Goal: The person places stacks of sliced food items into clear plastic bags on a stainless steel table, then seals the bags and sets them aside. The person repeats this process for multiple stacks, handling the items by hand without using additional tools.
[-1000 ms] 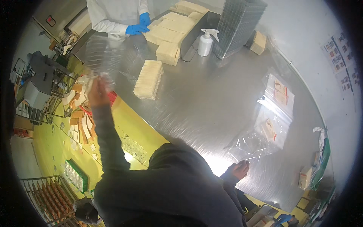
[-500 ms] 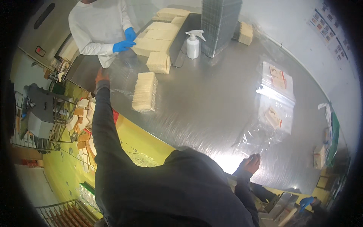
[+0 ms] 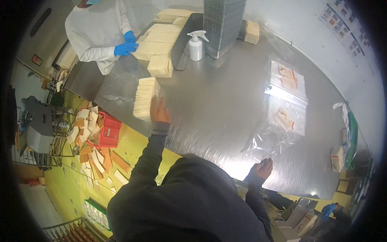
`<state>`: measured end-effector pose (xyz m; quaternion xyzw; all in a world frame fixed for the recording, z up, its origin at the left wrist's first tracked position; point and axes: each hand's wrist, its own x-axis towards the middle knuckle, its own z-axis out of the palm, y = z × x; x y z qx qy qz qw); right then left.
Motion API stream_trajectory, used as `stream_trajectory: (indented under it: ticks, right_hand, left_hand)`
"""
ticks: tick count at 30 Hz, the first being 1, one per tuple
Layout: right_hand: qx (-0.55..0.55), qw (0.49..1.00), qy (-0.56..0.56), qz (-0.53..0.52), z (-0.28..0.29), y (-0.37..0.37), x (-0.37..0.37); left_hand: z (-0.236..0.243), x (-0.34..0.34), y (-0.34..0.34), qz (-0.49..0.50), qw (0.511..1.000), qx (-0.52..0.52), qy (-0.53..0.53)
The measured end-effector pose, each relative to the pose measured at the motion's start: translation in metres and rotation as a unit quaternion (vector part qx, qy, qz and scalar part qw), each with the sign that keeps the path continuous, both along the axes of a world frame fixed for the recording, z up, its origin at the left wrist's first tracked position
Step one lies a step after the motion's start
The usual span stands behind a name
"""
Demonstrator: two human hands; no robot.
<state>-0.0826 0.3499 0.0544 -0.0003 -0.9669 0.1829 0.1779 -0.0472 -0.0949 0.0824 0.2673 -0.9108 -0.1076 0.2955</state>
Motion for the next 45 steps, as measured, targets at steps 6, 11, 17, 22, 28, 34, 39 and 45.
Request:
stream_trajectory:
  ticks: [6, 11, 17, 22, 28, 34, 39, 45]
  right_hand:
    - [-0.028, 1.0, 0.002, 0.001, -0.013, 0.013, -0.006]
    - [-0.05, 0.999, -0.005, -0.005, -0.009, 0.011, -0.006]
    - [-0.055, 0.998, -0.015, -0.002, -0.011, 0.017, -0.008]
    - [-0.062, 0.998, -0.015, -0.015, 0.0, 0.014, -0.006]
    - [-0.062, 0.997, -0.02, -0.036, 0.009, 0.014, -0.009]
    - [-0.081, 0.996, -0.03, -0.038, 0.004, 0.019, -0.014]
    - [-0.077, 0.994, -0.056, -0.045, 0.003, 0.023, -0.014]
    - [-0.081, 0.993, -0.074, -0.035, 0.007, 0.026, -0.014]
  left_hand:
    - [-0.015, -0.001, 0.005, -0.032, 0.989, 0.099, 0.103]
    - [-0.014, -0.014, 0.068, -0.164, 0.97, 0.134, 0.118]
    - [0.026, -0.084, 0.142, -0.369, 0.91, 0.151, 0.116]
    - [0.147, -0.205, 0.113, -0.437, 0.864, 0.032, 0.247]
    - [0.283, -0.405, 0.014, -0.248, 0.928, -0.179, 0.214]
    - [0.295, -0.493, -0.062, -0.17, 0.968, -0.107, -0.149]
    - [0.313, -0.474, -0.017, -0.009, 0.983, -0.055, -0.175]
    - [0.332, -0.445, 0.011, 0.027, 0.981, -0.08, -0.176]
